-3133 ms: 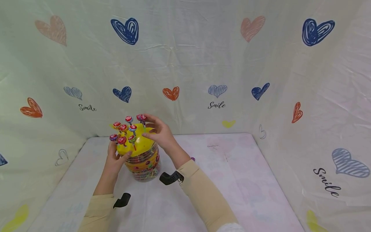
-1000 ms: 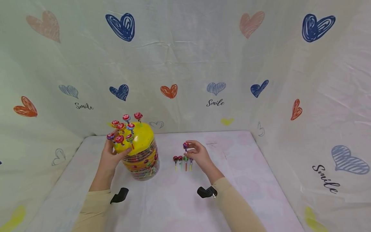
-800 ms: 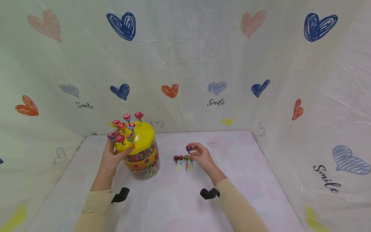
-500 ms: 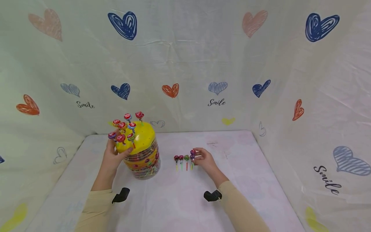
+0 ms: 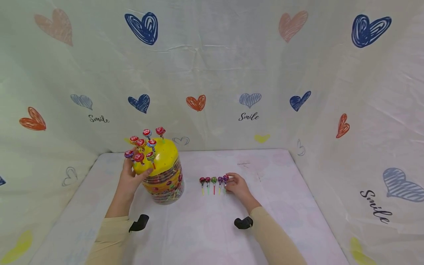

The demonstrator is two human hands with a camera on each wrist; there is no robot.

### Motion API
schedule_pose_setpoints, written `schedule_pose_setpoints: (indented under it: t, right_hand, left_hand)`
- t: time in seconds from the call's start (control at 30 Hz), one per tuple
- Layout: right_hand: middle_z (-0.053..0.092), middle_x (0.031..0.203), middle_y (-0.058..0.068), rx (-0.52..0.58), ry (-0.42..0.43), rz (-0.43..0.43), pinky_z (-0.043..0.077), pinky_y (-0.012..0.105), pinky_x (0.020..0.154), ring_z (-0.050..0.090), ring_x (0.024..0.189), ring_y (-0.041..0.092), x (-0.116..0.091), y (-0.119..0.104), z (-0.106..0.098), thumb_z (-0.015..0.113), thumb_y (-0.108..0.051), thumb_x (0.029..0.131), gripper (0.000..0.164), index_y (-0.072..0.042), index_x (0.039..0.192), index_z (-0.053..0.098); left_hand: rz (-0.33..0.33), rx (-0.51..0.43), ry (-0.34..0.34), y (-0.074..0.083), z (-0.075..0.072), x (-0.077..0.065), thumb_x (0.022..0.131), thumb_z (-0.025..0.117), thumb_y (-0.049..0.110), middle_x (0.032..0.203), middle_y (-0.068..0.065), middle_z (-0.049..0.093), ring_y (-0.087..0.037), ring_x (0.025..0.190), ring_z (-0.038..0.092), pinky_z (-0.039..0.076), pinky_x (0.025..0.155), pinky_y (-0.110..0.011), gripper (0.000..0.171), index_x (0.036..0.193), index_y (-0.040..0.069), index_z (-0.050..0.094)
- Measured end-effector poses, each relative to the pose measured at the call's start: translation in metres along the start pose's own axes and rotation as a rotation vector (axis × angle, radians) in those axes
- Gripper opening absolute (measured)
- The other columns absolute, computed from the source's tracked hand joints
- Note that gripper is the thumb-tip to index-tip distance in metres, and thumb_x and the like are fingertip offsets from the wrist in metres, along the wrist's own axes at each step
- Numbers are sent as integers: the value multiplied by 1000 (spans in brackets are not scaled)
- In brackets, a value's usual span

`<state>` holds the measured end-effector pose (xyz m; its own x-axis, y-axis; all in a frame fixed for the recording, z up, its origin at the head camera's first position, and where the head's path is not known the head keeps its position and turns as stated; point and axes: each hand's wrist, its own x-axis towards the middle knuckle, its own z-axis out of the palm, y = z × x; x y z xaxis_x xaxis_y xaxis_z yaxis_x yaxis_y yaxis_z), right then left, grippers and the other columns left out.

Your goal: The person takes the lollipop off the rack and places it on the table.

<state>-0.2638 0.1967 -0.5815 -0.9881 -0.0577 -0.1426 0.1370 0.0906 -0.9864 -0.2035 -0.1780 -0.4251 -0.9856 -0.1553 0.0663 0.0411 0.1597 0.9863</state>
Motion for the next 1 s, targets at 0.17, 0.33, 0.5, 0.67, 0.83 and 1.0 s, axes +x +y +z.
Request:
schedule_pose_setpoints:
  t: [0.17,0.33,0.5,0.67,0.83,1.0]
  right_hand:
    - [62,102,14,-60,7,33,57,33,63,65,78,19,4,7,-5,69,14,78,58,-1,132,55]
    - [62,101,14,-115,1,50,53,29,58,61,71,17,6,7,-6,71,10,78,59,-2,133,54]
    - [63,98,12,-147,-6,48,49,28,54,57,64,16,7,7,-6,73,7,79,57,-3,132,55]
    - [62,95,9,-184,-1,54,47,28,50,54,59,15,8,11,-7,75,5,79,56,-5,131,57]
    - [63,95,10,-194,-12,40,46,27,47,53,56,14,11,11,-6,75,5,79,57,-4,132,56]
    - [62,95,10,-194,-25,15,46,25,46,51,53,12,11,10,-6,75,4,79,57,-5,132,56]
  left_hand:
    - [6,6,0,0,1,0,88,74,21,160,-2,15,-27,148,5,4,114,-61,90,156,31,16]
    - [12,13,-6,1,2,0,88,74,19,160,-2,14,-26,148,4,3,114,-61,90,156,33,16]
    - [25,13,-11,0,1,1,88,74,20,161,-2,13,-26,148,5,3,115,-60,91,156,30,15]
    - [24,25,-13,-2,0,1,88,74,20,161,-3,11,-26,148,6,4,114,-61,91,157,29,15]
    - [32,35,-3,-2,1,1,89,73,19,160,-3,12,-27,147,10,6,114,-62,89,156,30,17]
    - [31,37,-5,-1,0,0,89,73,21,161,-3,10,-28,147,9,5,113,-63,88,156,31,16]
